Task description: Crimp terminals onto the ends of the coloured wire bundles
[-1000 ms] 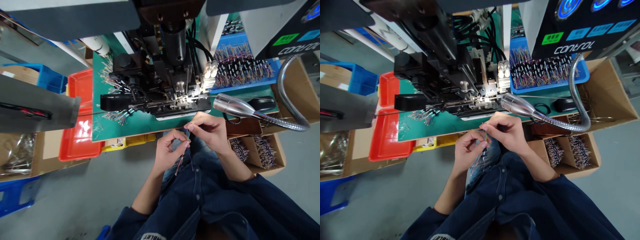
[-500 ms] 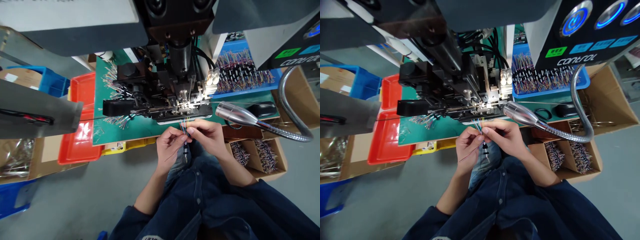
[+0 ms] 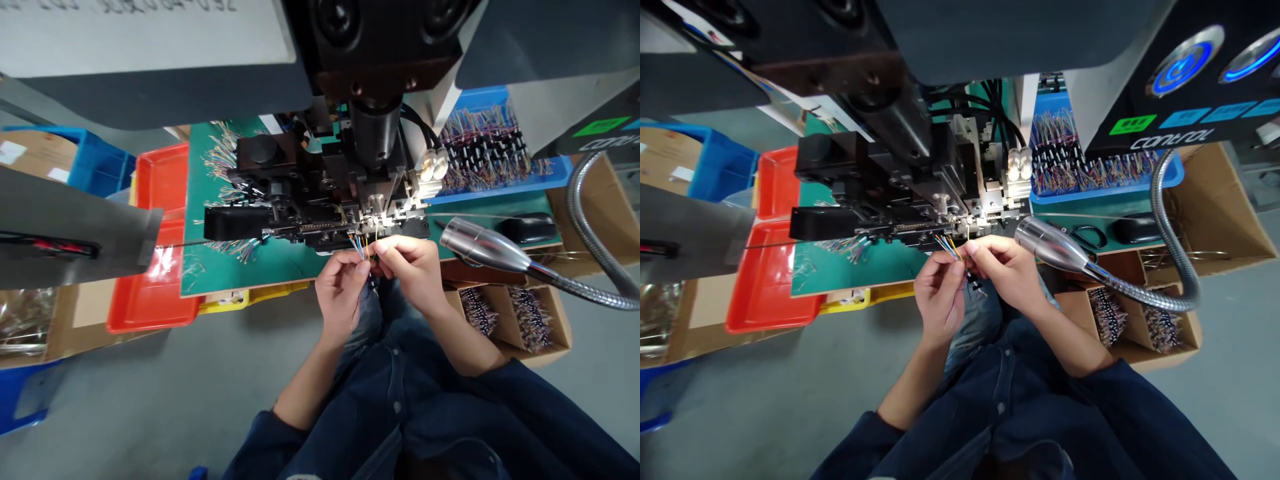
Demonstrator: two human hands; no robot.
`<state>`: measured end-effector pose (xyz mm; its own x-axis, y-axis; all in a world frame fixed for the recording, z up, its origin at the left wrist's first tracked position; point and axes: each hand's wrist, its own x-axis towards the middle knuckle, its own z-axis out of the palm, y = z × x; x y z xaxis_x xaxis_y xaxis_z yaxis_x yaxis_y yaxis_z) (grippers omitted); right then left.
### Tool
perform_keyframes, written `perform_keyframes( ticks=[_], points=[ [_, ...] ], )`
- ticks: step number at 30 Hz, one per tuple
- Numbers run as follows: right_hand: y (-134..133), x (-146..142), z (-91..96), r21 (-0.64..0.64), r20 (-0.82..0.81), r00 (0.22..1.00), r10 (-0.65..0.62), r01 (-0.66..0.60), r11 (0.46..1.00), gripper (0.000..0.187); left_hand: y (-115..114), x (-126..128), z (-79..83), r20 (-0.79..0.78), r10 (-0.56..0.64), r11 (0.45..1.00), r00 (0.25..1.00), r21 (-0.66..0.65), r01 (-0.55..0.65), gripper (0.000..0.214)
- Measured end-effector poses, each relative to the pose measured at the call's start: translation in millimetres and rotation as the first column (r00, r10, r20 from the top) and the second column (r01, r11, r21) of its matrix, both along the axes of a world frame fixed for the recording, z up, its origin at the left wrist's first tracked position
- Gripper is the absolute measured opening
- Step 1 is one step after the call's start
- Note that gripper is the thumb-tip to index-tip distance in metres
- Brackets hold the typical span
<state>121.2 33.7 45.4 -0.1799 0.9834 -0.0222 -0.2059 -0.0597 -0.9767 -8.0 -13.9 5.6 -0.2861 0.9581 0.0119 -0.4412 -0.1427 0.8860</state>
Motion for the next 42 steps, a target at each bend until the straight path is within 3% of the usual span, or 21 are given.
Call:
perform_keyframes(
  ticks=[6,13,22,27,31,36,42],
  points=[
    [8.3,-4.6,-4.4,-0.131,-0.027,1.000,-0.004,0.000,0.991,0.038,5.6,1.5,2.5,-0.051,0.113,0.993,0.992,0.031,-0.112,0.019],
    [10.7,-7.0,-5.0,-0.128,-0.009,1.000,-0.019,0.018,0.992,0.038,12.5,1.8,4.1,-0.059,0.157,0.987,0.986,0.044,-0.155,0.020],
    [11.2,-5.5,-3.3,-0.079,0.049,0.999,-0.010,0.014,0.997,0.038,10.6,-0.1,2.3,-0.070,0.116,0.993,0.991,0.016,-0.116,0.023],
    [8.6,-4.8,8.5,-0.007,0.095,0.995,0.026,-0.026,1.000,0.031,9.6,2.0,1.1,0.008,0.024,0.999,1.000,0.025,-0.024,0.019],
    [5.7,-4.8,6.4,0.047,0.089,0.996,0.006,-0.011,0.999,0.028,8.3,5.4,-0.1,0.056,-0.002,1.000,0.998,0.007,0.002,0.020],
    [6.7,-3.8,-0.3,-0.025,0.081,0.997,0.000,0.002,1.000,0.033,6.1,8.4,-2.3,0.044,0.003,0.998,0.999,-0.063,0.000,0.025],
    [10.0,-5.2,-5.5,-0.130,-0.025,1.000,0.013,-0.016,0.991,0.037,7.4,8.7,0.2,0.025,0.059,0.998,0.998,-0.038,-0.058,0.024]
  ],
)
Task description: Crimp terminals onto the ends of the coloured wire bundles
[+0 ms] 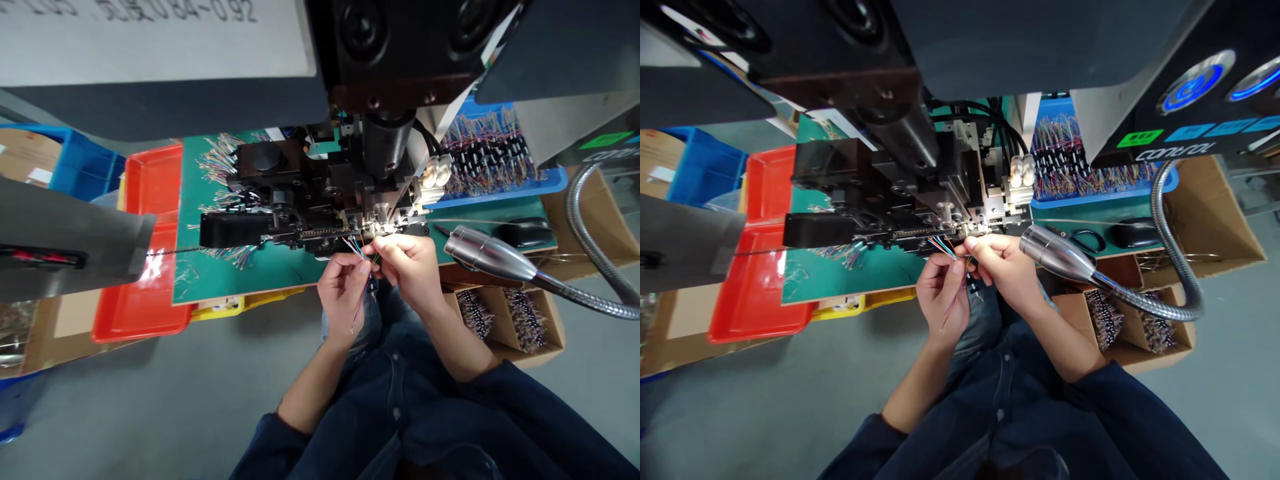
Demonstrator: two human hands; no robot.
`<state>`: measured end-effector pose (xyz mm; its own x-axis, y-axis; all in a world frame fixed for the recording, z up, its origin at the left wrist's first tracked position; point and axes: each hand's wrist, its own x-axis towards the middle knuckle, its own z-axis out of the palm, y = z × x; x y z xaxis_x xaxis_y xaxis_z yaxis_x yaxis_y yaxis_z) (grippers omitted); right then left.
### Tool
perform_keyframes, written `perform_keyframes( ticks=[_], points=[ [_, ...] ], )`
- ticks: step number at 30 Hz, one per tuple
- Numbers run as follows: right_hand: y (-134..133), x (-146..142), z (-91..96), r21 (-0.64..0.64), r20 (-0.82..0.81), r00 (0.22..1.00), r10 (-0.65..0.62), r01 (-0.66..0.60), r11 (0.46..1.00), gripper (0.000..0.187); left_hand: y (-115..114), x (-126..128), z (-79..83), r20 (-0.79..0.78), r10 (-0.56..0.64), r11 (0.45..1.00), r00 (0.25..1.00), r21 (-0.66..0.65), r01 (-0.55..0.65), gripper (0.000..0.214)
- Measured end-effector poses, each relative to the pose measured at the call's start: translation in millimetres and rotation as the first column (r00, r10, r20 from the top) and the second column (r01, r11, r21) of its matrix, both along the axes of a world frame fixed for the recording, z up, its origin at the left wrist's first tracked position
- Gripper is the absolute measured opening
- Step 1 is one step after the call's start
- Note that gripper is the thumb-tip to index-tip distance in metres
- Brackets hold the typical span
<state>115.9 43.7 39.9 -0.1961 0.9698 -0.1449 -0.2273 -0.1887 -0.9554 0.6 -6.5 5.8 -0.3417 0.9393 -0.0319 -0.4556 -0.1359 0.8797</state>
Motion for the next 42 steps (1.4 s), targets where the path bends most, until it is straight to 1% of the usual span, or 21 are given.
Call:
perform_keyframes(
  ticks=[7,14,16,19,23,26,31,35,42],
  points=[
    [0.2,-3.1,-1.6,-0.022,0.015,0.999,-0.042,0.043,0.999,0.040,3.8,-2.0,3.8,-0.023,0.062,0.998,0.998,0.023,-0.062,0.024],
    [-0.2,-3.1,-1.8,-0.020,0.011,0.999,-0.044,0.045,0.999,0.040,4.6,-1.1,4.8,-0.026,0.080,0.996,0.996,0.031,-0.079,0.024],
    [0.6,-1.9,-0.2,-0.002,0.034,0.999,-0.024,0.024,1.000,0.042,4.0,-1.2,4.3,-0.030,0.070,0.997,0.997,0.021,-0.069,0.025],
    [0.8,-0.4,4.2,0.059,0.072,0.997,0.009,-0.014,0.998,0.042,2.9,-1.4,2.2,-0.016,0.021,1.000,1.000,0.020,-0.021,0.025],
    [-2.0,0.3,8.0,0.113,0.118,0.993,0.001,-0.015,0.994,0.032,1.8,-1.4,-0.3,-0.012,-0.003,1.000,1.000,0.023,0.004,0.027],
    [-3.2,0.5,5.5,0.092,0.101,0.995,-0.013,0.004,0.996,0.031,1.5,-1.7,-0.1,-0.008,-0.009,1.000,1.000,0.009,0.009,0.028],
    [-1.1,-0.1,-2.2,0.035,0.017,1.000,-0.005,0.004,0.999,0.034,2.7,-1.0,2.6,-0.003,0.003,1.000,1.000,-0.005,-0.003,0.027],
    [0.5,-1.5,-3.6,0.007,0.027,0.999,-0.021,0.021,1.000,0.037,4.9,0.8,4.8,-0.014,0.035,0.999,0.999,-0.004,-0.035,0.027],
    [0.7,-2.0,-3.5,-0.003,0.032,0.999,-0.030,0.030,1.000,0.039,5.7,1.1,4.6,-0.011,0.063,0.998,0.998,0.001,-0.063,0.027]
  ],
)
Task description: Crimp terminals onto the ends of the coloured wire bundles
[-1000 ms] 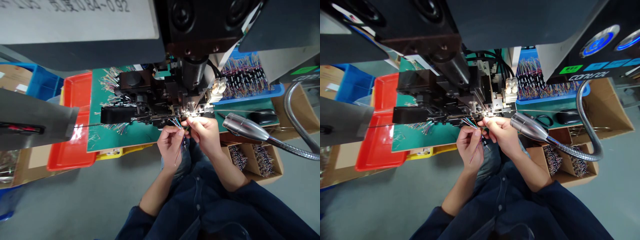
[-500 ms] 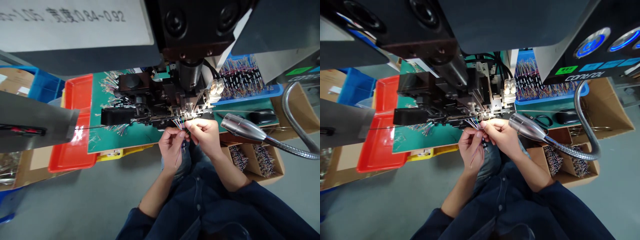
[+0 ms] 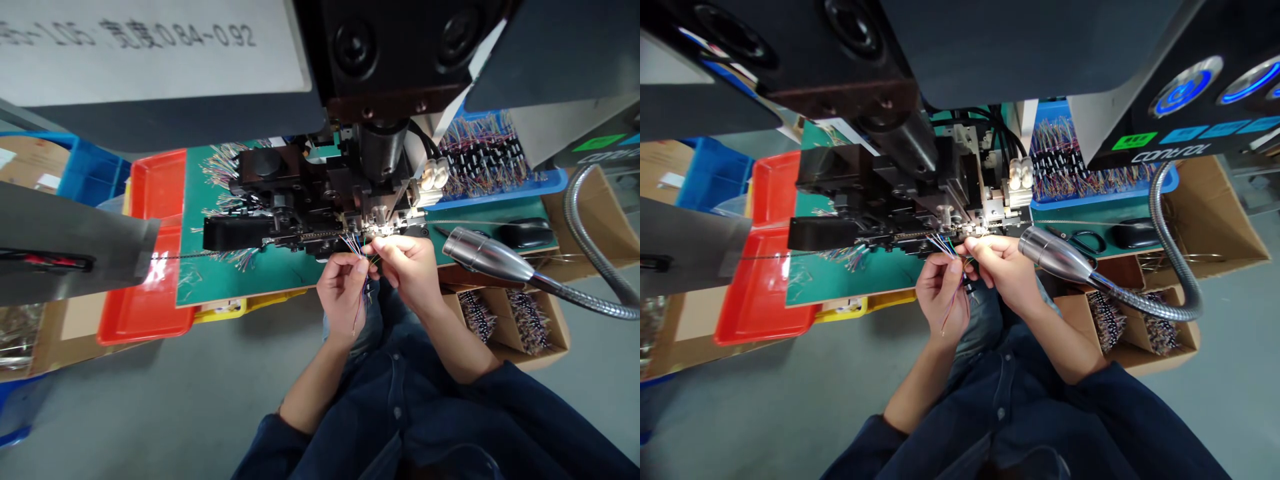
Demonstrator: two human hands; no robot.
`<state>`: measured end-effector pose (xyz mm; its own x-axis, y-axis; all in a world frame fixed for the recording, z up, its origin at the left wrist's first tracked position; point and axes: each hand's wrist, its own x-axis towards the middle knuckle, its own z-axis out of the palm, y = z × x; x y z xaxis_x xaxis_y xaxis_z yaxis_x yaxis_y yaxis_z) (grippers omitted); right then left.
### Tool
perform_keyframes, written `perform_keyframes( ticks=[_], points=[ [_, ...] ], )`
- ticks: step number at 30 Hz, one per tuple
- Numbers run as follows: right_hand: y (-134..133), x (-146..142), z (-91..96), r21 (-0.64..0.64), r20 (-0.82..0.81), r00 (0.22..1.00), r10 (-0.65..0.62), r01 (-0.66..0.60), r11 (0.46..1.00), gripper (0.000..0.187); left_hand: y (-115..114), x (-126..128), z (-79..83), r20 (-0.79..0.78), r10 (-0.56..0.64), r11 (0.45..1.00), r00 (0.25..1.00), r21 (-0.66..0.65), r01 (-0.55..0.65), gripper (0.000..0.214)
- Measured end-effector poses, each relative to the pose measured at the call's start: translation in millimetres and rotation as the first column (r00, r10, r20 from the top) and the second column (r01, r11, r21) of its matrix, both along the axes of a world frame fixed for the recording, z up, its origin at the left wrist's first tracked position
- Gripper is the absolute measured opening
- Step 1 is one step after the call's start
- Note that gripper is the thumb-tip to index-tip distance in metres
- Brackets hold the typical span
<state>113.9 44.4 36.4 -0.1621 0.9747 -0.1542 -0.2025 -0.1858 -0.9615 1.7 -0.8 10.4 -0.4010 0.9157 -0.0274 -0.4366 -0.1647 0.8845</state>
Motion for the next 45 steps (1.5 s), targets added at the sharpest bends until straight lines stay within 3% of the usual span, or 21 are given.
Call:
perform_keyframes(
  ticks=[5,11,20,27,35,40,45],
  points=[
    [1.1,1.5,5.8,0.036,0.034,0.999,0.015,-0.016,0.999,0.037,-1.0,-0.7,-3.2,0.018,-0.019,1.000,1.000,0.001,0.019,0.025],
    [-2.0,1.3,13.2,0.113,0.059,0.998,0.026,-0.033,0.993,0.023,-3.6,1.1,-9.3,0.047,-0.055,0.998,0.997,0.023,0.054,0.021],
    [-1.4,0.8,1.4,-0.022,-0.081,0.997,0.017,-0.019,1.000,0.030,-3.2,4.3,-7.5,0.023,-0.017,1.000,1.000,0.020,0.017,0.025],
    [-2.0,-4.9,6.8,-0.090,-0.152,0.988,-0.019,0.006,0.996,0.034,0.5,3.0,-3.4,0.002,0.034,0.999,0.999,0.034,-0.034,0.025],
    [-2.3,-8.0,9.4,-0.125,-0.092,0.994,-0.053,0.042,0.991,0.035,2.8,1.2,-4.3,0.002,0.041,0.998,0.999,0.039,-0.041,0.023],
    [-1.8,-6.0,9.7,-0.091,-0.067,0.997,-0.042,0.036,0.995,0.035,2.8,0.8,-2.7,-0.011,0.046,0.999,0.999,0.028,-0.045,0.023],
    [-1.0,-0.4,16.1,0.034,0.027,0.999,0.039,-0.039,0.999,0.029,-0.3,0.8,-8.1,0.016,-0.033,0.998,0.999,0.044,0.033,0.022]
  ],
)
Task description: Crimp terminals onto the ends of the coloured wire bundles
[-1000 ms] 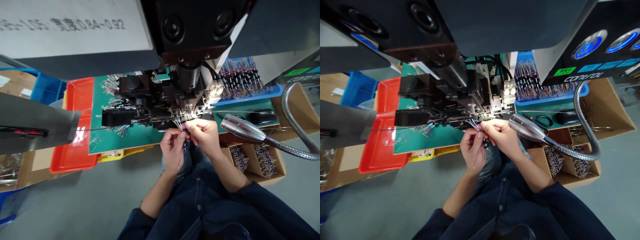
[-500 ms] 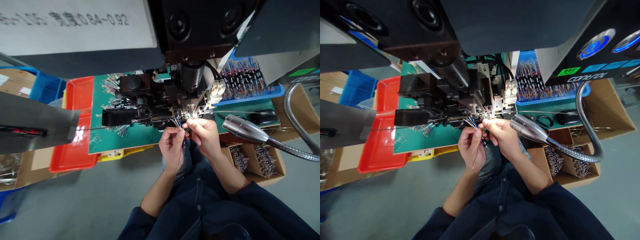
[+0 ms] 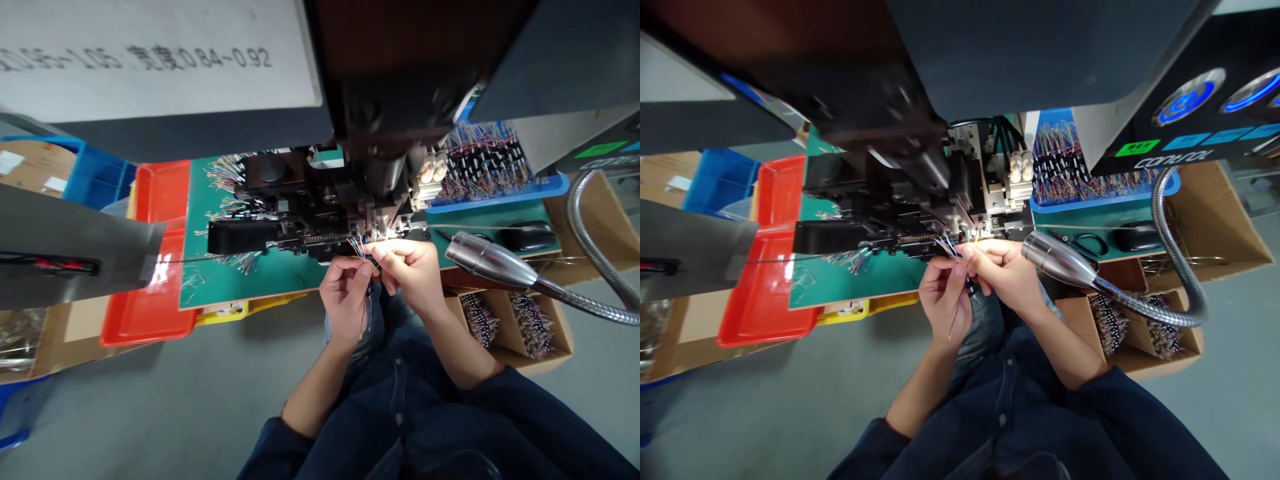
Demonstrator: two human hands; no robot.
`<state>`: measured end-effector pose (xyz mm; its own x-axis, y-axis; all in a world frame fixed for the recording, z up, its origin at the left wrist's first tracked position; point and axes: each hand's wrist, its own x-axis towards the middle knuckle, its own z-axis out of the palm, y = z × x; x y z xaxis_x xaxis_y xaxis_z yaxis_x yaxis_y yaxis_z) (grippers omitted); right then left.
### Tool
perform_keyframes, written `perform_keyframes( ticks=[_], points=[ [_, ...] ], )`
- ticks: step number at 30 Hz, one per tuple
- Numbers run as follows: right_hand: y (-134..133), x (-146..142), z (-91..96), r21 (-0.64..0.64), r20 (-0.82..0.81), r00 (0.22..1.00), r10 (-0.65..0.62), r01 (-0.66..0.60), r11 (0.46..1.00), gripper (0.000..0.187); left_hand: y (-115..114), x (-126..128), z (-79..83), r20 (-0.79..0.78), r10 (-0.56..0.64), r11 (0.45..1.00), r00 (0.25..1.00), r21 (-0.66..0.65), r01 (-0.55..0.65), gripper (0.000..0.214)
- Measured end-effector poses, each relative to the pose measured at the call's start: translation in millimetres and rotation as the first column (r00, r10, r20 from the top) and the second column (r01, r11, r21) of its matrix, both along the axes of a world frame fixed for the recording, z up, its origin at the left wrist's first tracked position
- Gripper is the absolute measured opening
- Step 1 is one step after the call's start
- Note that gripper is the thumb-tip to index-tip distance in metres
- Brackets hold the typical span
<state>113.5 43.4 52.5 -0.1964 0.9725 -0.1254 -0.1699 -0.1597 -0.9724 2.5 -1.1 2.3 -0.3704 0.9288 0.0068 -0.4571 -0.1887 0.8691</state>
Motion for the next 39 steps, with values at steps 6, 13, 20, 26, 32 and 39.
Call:
perform_keyframes(
  ticks=[6,13,20,26,32,39],
  points=[
    [-2.4,1.7,2.3,0.051,0.038,0.998,-0.047,0.045,0.998,0.026,-2.0,0.7,-1.0,0.002,-0.005,1.000,1.000,-0.029,0.005,0.027],
    [-1.3,1.6,-12.2,-0.038,0.007,0.999,-0.053,0.053,0.998,0.035,1.4,2.1,1.8,-0.003,0.043,0.999,0.999,-0.011,-0.043,0.033],
    [-0.1,-0.7,-8.1,-0.068,-0.013,0.998,-0.067,0.066,0.996,0.037,2.6,2.6,0.9,0.006,0.056,0.998,0.998,0.011,-0.056,0.026],
    [1.0,0.0,-6.1,-0.052,0.004,0.998,-0.061,0.061,0.997,0.037,1.1,1.5,1.2,-0.028,0.045,0.999,0.999,-0.005,-0.045,0.024],
    [0.9,3.2,-1.2,0.032,0.052,0.999,-0.005,0.003,0.999,0.032,-1.4,1.6,-0.7,0.008,-0.026,0.999,1.000,-0.018,0.026,0.024],
    [-1.2,3.8,-6.4,-0.032,0.037,0.999,-0.003,0.004,0.999,0.036,-3.9,4.0,-3.4,0.018,-0.027,0.999,0.999,-0.018,0.027,0.024]
  ],
)
